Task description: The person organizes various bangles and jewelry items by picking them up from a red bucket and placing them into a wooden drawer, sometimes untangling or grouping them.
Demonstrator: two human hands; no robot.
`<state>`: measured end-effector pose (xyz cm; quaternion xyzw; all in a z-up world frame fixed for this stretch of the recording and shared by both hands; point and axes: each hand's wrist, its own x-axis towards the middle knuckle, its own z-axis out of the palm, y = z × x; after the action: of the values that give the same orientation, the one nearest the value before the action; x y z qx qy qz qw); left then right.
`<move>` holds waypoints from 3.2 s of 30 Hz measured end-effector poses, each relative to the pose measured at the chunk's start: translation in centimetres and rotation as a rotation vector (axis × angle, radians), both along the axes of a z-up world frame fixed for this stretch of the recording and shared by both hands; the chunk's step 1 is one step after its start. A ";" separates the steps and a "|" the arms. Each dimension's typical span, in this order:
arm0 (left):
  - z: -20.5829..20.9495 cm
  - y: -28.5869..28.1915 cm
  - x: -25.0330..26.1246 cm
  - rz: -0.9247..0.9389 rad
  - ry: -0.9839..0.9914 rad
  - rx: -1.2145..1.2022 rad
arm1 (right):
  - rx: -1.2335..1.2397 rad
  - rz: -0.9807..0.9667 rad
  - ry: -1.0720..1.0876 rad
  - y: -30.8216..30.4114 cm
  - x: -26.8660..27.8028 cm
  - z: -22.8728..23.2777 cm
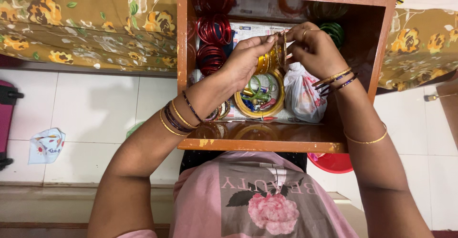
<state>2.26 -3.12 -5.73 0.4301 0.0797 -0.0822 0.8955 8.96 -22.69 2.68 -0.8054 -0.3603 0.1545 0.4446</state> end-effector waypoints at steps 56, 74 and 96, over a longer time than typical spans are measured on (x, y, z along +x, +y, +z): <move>4.6 1.1 -1.5 -0.078 -0.107 -0.109 | 0.263 -0.176 0.100 0.2 -2.3 3.9; 4.9 0.9 -1.8 -0.156 -0.213 -0.034 | 0.071 0.045 -0.518 0.0 -5.7 7.2; 6.9 1.3 -2.7 -0.231 -0.428 -0.044 | -0.085 -0.103 -0.769 -2.1 -6.6 10.1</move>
<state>-0.41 -1.79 1.13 0.4245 -0.1635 -0.0925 0.8857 2.34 -24.81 12.81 -0.8393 -0.4530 -0.1661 0.2505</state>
